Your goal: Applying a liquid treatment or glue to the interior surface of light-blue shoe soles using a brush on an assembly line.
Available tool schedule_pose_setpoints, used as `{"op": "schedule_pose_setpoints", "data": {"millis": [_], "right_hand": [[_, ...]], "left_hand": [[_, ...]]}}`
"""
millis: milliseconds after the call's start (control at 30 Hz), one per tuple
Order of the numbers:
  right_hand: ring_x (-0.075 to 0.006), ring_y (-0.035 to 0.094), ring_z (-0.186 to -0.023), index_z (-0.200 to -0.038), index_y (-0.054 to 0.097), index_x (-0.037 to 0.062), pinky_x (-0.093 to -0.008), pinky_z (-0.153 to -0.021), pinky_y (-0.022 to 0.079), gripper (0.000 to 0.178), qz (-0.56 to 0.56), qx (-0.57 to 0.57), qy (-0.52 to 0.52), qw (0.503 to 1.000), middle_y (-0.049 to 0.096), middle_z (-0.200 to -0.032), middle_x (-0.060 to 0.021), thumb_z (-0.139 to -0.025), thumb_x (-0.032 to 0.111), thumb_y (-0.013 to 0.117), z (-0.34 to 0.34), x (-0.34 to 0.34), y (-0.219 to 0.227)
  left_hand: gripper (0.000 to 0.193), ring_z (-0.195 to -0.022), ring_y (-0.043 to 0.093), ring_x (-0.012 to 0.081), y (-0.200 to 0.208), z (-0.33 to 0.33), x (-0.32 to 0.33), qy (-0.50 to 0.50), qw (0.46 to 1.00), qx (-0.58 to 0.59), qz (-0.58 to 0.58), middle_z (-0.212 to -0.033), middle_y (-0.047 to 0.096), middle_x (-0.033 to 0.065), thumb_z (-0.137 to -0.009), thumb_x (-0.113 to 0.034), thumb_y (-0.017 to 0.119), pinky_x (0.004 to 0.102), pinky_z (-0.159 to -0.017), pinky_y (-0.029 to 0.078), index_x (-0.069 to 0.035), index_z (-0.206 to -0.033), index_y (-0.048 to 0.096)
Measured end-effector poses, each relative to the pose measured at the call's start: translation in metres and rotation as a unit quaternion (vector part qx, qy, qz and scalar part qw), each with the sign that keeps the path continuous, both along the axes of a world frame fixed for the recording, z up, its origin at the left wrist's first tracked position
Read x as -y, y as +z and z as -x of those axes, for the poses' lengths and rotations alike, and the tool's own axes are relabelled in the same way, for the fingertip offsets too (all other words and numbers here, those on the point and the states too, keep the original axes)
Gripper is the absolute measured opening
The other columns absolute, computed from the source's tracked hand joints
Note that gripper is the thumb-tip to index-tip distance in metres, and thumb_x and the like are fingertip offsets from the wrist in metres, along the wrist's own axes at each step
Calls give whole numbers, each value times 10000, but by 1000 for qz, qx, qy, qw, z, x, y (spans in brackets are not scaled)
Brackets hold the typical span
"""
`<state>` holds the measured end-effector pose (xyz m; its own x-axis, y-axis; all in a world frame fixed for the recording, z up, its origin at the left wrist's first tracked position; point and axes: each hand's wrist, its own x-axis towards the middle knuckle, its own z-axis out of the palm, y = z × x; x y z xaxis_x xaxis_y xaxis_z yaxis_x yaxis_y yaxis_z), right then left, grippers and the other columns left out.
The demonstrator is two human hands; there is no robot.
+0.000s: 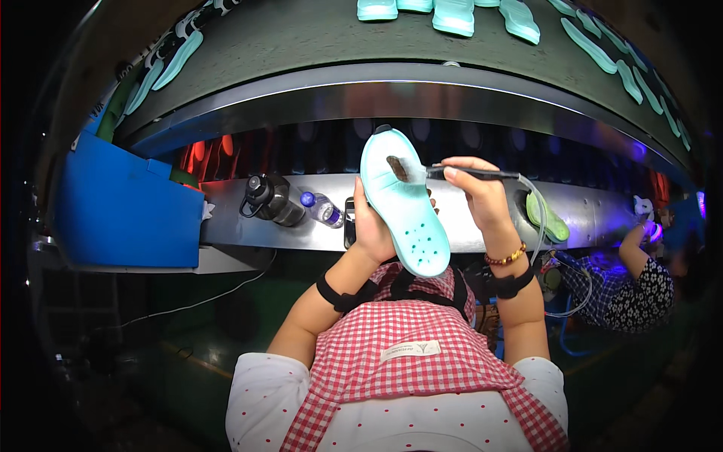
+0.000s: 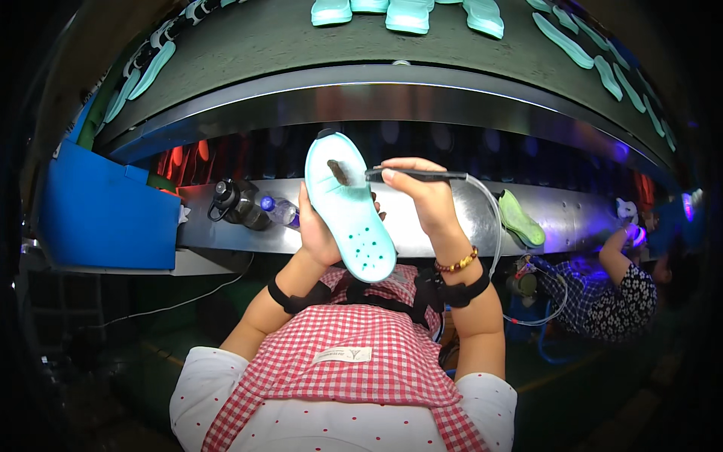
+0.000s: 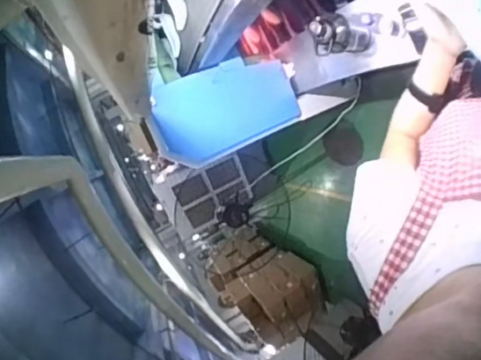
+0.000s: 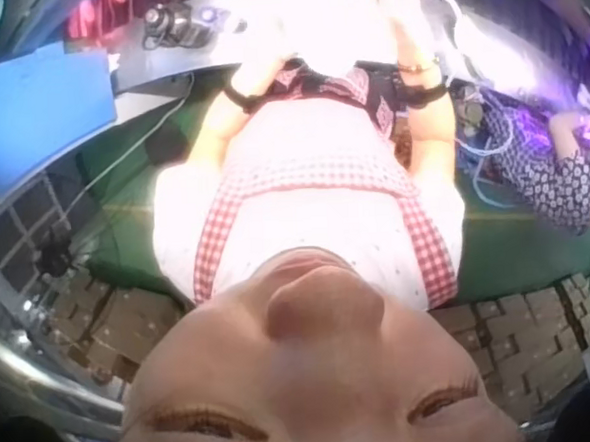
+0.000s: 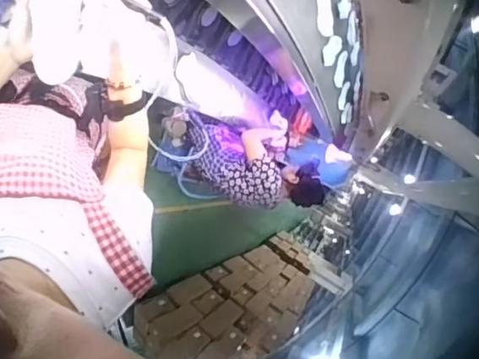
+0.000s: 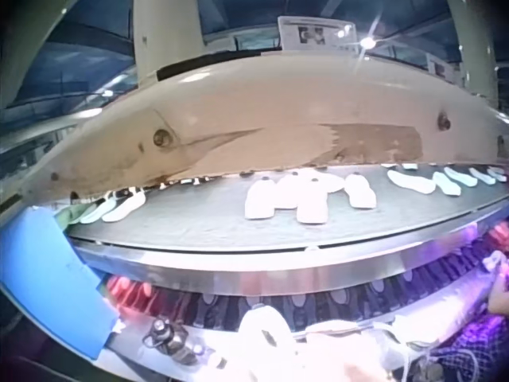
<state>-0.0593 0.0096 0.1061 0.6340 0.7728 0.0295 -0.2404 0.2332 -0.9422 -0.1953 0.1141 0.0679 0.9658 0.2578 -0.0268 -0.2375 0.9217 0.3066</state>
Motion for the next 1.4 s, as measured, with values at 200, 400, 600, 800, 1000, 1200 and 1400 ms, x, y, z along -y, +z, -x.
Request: {"op": "schedule_pose_setpoints", "data": {"millis": [200, 400, 600, 800, 1000, 1200, 1400], "right_hand": [[-109, 582, -749, -872, 627, -15, -224, -675, 462, 177, 33, 63, 2, 997, 630, -821, -67, -721, 72, 653, -7, -31, 4], [-211, 559, -640, -808, 657, 49, -286, -591, 429, 181, 35, 503, 48, 862, 591, -693, -102, -629, 74, 674, 24, -10, 22], [-202, 581, -637, -750, 656, 53, -299, -585, 446, 142, 41, 375, 188, 907, 606, -682, -93, -619, 99, 685, 11, 18, 48], [-111, 574, -695, -839, 652, 21, -225, -611, 446, 174, 49, 326, 105, 938, 620, -770, -84, -676, 72, 687, 15, -14, 58], [-122, 598, -742, -856, 653, 22, -231, -673, 484, 167, 76, 181, 75, 978, 637, -802, -84, -690, 36, 671, 2, -5, 66], [-139, 572, -735, -857, 664, 52, -242, -677, 445, 200, -30, 238, 140, 961, 624, -813, -82, -660, 31, 688, 4, 13, 62], [-158, 575, -763, -843, 652, 23, -270, -694, 453, 198, -60, 295, 217, 929, 638, -795, -75, -648, 17, 687, 10, 24, 64]], "left_hand": [[672, -972, 517, 320, -4, -15, 8, 81, 995, -47, 22, -1100, 511, 144, -818, -570, 151, 444, -878, 392, -85, -1224, 381], [623, -1001, 499, 266, -3, -16, -14, 199, 973, -113, -29, -1085, 518, 110, -824, -556, 215, 401, -883, 389, -85, -1170, 431], [769, -940, 536, 305, 8, 2, -23, 66, 996, -63, -22, -1059, 534, 171, -786, -656, 190, 438, -835, 427, -48, -1210, 394], [753, -982, 521, 302, 39, -9, -12, 47, 994, -55, 82, -1099, 515, 159, -800, -659, 161, 425, -861, 418, -81, -1225, 388], [762, -940, 538, 296, 44, -14, -20, 45, 996, -35, 67, -1086, 525, 145, -787, -672, 172, 420, -839, 431, -81, -1209, 405], [834, -818, 541, 310, 51, -20, -25, 120, 993, 1, -17, -974, 527, 204, -737, -709, 185, 430, -720, 455, -28, -1155, 423], [853, -744, 539, 301, 57, -18, -35, 229, 971, 33, -66, -927, 540, 196, -743, -705, 157, 416, -676, 456, 1, -1115, 458]]}}
